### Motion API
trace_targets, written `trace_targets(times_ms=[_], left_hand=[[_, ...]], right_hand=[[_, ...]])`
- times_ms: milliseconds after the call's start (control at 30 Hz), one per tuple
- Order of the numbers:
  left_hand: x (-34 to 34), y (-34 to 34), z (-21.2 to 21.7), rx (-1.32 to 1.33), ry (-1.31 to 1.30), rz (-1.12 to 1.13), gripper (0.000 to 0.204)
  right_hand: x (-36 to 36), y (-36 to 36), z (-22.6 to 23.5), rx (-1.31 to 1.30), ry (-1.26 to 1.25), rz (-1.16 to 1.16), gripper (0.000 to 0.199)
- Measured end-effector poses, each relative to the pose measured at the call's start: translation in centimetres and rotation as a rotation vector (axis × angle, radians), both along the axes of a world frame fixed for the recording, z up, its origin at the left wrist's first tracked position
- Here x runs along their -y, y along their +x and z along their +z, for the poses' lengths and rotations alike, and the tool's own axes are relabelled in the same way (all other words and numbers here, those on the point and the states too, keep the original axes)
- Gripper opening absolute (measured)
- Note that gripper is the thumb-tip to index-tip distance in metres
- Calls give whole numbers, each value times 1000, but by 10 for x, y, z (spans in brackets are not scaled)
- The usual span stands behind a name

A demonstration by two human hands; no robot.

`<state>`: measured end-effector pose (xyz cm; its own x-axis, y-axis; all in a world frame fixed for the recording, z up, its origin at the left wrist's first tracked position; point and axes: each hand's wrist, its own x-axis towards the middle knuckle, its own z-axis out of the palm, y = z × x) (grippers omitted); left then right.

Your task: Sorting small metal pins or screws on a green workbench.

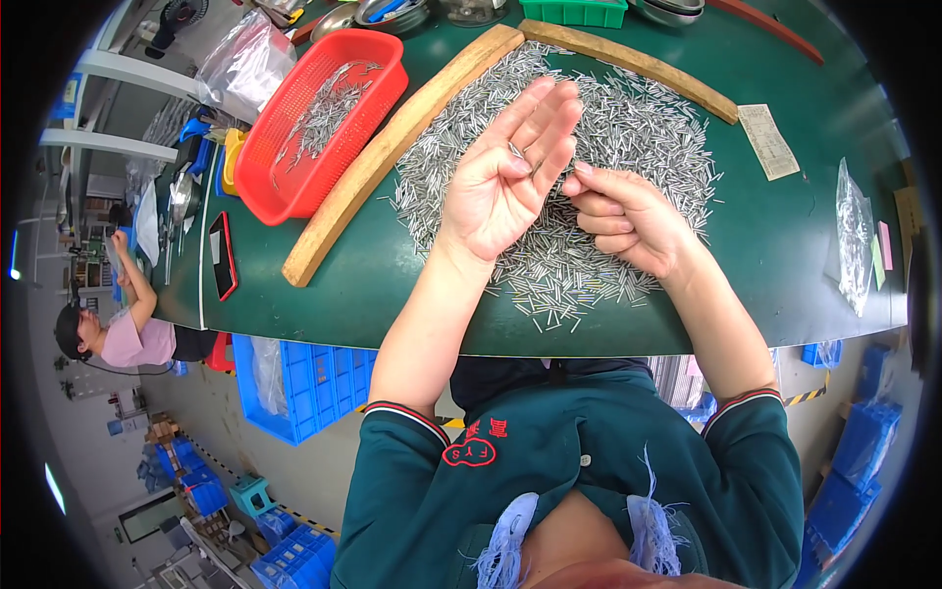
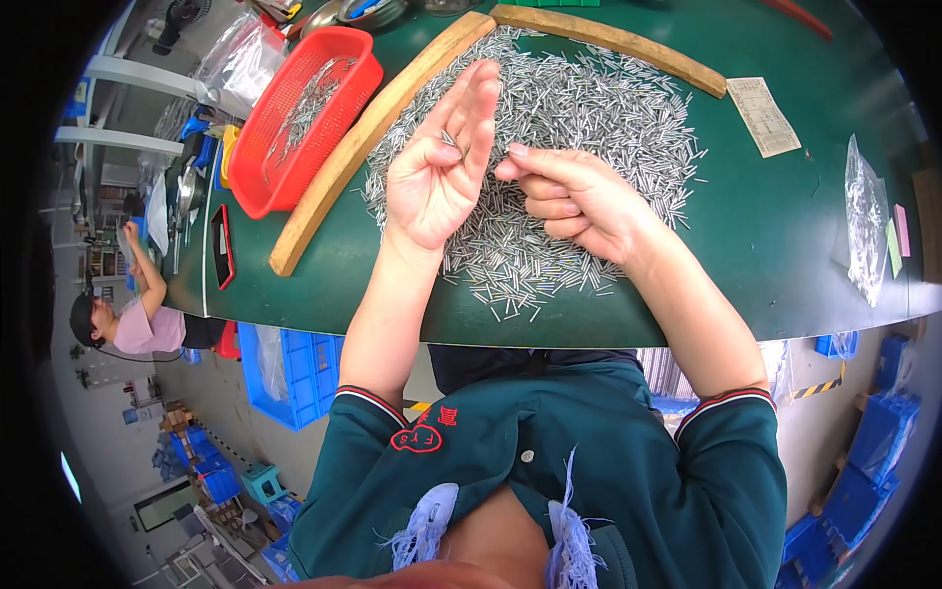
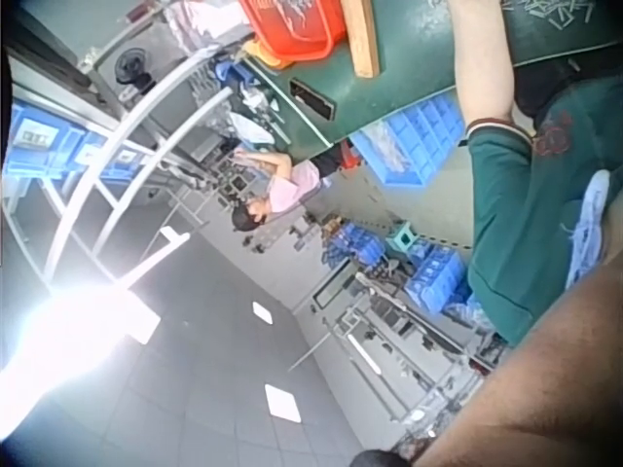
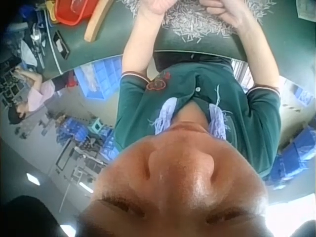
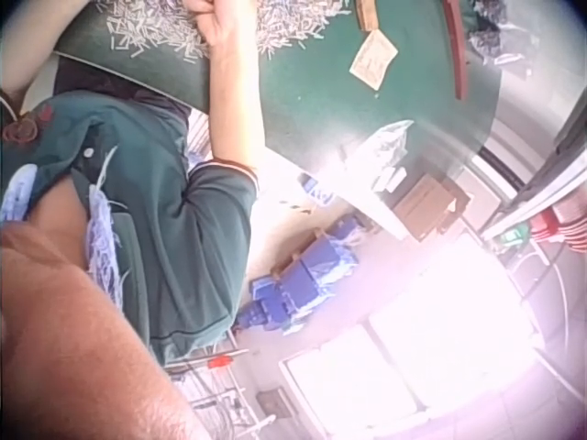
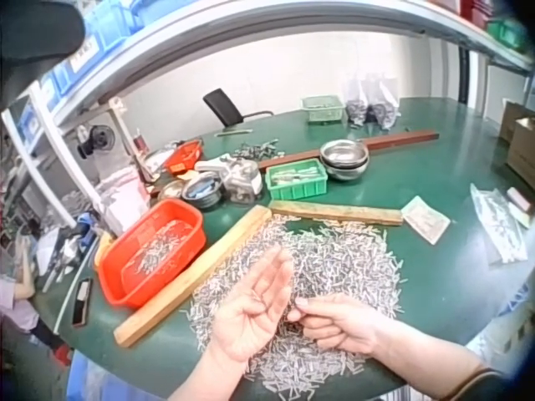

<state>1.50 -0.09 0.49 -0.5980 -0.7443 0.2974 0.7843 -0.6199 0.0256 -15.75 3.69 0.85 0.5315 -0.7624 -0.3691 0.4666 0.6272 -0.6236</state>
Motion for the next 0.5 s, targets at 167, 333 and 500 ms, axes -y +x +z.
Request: trace_targets(times_ms=[167, 333, 500], left_hand=[[0, 1, 1, 36, -45, 1, 67], [-17, -10, 21, 741, -458, 379, 65], [-31, -21, 10, 1196, -938, 539, 62]], right_hand=[[0, 1, -2, 71, 73, 3, 28], [-3, 9, -12, 236, 285, 106, 30], [-12, 16, -7, 71, 289, 4, 28]])
